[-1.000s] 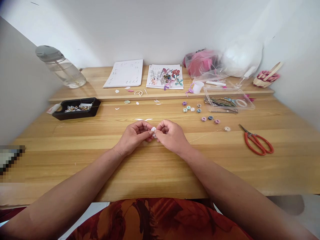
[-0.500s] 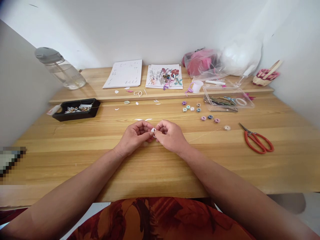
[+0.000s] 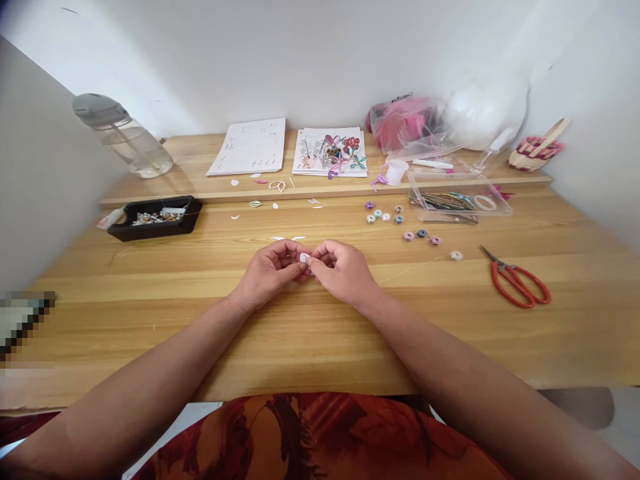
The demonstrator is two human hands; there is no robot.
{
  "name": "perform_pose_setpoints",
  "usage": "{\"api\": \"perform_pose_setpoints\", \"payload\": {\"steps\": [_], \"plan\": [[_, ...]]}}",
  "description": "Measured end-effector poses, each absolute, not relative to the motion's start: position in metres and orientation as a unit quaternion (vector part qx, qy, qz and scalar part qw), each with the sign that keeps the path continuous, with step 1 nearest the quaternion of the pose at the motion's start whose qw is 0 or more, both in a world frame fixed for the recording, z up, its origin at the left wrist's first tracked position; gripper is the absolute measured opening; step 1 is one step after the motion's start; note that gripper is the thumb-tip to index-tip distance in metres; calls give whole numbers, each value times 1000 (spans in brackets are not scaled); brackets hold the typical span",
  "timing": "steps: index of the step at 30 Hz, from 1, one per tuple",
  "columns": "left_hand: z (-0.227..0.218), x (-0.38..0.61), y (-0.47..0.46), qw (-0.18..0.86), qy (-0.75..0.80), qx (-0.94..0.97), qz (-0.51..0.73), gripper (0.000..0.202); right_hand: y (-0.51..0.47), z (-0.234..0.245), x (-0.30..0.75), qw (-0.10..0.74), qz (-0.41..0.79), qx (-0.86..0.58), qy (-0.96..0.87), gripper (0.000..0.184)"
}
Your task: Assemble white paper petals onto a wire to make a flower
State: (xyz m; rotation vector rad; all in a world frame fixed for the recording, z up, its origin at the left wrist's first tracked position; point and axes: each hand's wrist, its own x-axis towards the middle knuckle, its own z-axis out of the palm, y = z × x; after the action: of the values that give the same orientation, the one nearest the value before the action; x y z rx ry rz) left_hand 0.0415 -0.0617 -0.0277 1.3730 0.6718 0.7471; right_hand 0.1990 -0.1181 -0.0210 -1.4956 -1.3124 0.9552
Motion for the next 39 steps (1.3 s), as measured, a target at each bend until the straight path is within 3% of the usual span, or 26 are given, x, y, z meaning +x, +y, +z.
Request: {"api": "perform_pose_setpoints", "payload": {"steps": [12, 20, 39], "plan": [[-26, 41, -62, 652, 352, 578, 341, 27, -119, -19, 198, 436, 382, -617, -532, 21], [-27, 41, -60, 629, 359, 602, 337, 18, -119, -19, 198, 434, 401, -610, -528, 22], [-31, 40, -58, 606, 351, 632, 332, 25, -120, -21, 198, 420, 393, -606, -549, 21]]}}
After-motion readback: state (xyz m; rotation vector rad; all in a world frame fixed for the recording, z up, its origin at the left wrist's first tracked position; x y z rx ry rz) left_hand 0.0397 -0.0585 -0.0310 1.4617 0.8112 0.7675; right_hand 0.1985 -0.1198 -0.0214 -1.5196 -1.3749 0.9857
